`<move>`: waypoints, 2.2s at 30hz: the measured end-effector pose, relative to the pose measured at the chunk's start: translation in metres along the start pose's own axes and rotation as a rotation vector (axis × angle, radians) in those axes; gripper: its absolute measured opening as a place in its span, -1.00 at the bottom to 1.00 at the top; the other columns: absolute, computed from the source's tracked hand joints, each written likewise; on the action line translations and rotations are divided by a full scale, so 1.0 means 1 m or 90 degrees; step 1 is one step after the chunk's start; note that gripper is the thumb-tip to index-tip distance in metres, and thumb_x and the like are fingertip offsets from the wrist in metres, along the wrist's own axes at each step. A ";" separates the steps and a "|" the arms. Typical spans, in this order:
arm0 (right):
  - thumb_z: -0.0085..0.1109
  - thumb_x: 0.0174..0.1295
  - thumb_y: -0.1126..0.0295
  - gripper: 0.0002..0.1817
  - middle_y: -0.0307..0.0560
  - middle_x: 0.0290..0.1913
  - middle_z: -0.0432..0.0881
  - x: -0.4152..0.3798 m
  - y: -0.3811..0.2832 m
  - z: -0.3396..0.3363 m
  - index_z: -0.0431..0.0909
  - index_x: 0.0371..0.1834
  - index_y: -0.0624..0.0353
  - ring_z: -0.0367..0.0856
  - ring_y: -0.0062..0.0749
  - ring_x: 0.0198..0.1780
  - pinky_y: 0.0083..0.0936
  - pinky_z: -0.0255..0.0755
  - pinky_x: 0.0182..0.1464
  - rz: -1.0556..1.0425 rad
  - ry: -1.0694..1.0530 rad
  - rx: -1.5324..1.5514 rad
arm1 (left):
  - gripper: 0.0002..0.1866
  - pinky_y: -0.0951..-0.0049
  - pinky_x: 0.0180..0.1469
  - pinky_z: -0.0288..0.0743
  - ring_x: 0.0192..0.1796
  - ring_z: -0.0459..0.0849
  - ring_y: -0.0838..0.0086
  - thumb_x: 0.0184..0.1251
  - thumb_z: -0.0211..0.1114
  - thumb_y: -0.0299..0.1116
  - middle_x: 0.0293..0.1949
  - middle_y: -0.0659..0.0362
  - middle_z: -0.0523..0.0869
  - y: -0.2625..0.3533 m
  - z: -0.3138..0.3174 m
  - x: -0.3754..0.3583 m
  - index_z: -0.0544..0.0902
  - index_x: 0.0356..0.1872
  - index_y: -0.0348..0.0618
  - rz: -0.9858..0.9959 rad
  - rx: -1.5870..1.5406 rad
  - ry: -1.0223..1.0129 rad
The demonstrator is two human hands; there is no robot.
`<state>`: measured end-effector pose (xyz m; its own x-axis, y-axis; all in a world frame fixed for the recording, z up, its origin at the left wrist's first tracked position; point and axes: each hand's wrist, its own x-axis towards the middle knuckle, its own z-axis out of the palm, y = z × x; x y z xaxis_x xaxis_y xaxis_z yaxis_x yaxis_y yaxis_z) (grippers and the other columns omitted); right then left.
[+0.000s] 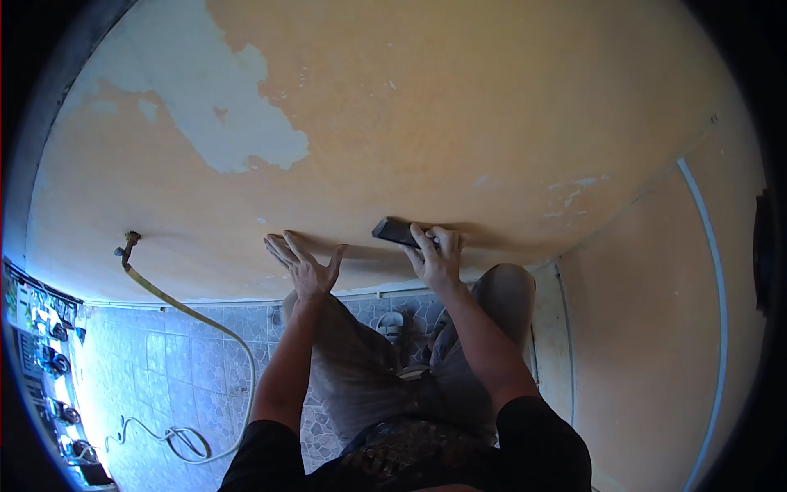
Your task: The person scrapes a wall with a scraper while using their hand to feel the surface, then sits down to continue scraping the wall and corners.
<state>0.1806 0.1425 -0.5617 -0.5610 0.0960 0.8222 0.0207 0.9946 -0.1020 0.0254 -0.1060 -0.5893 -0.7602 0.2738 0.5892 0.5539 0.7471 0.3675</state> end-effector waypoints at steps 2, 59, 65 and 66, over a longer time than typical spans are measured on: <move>0.35 0.42 0.20 -0.34 0.13 0.14 0.46 0.000 0.012 0.011 0.31 0.45 0.30 0.52 -0.05 0.02 -0.15 0.46 0.12 0.085 0.128 -0.047 | 0.45 -0.51 0.54 -0.29 0.63 -0.45 -0.49 0.12 0.58 0.21 0.57 -0.58 -0.42 -0.007 -0.001 0.001 -0.34 0.66 -0.30 0.058 -0.008 0.051; 0.47 0.27 0.26 -0.42 0.13 0.02 0.55 -0.009 0.039 -0.019 0.56 0.32 0.26 0.54 0.05 0.07 -0.05 0.41 0.16 0.315 0.288 0.041 | 0.26 -0.55 0.49 -0.48 0.64 -0.49 -0.43 0.25 0.44 0.26 0.62 -0.44 -0.39 0.129 0.027 0.028 -0.19 0.70 -0.15 0.139 -0.079 0.144; 0.46 0.28 0.25 -0.41 0.07 0.03 0.57 0.005 0.022 -0.012 0.54 0.37 0.10 0.57 -0.01 0.03 -0.03 0.42 0.18 0.319 0.256 0.133 | 0.17 -0.57 0.51 -0.46 0.67 -0.42 -0.36 0.10 0.56 0.28 0.68 -0.24 -0.27 0.062 0.023 0.029 0.16 0.67 0.12 0.350 0.067 0.156; 0.45 0.30 0.24 -0.37 0.05 0.05 0.58 0.013 0.033 -0.009 0.49 0.43 0.01 0.59 -0.02 0.05 -0.02 0.43 0.21 0.454 0.373 0.174 | 0.15 -0.57 0.51 -0.46 0.68 -0.42 -0.33 0.07 0.58 0.28 0.69 -0.22 -0.24 0.052 0.023 0.028 0.20 0.66 0.17 0.353 0.076 0.153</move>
<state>0.1816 0.1766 -0.5491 0.0123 0.7530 0.6579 -0.0382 0.6578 -0.7522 0.0247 -0.0457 -0.5702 -0.2642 0.5066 0.8207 0.7927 0.5988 -0.1145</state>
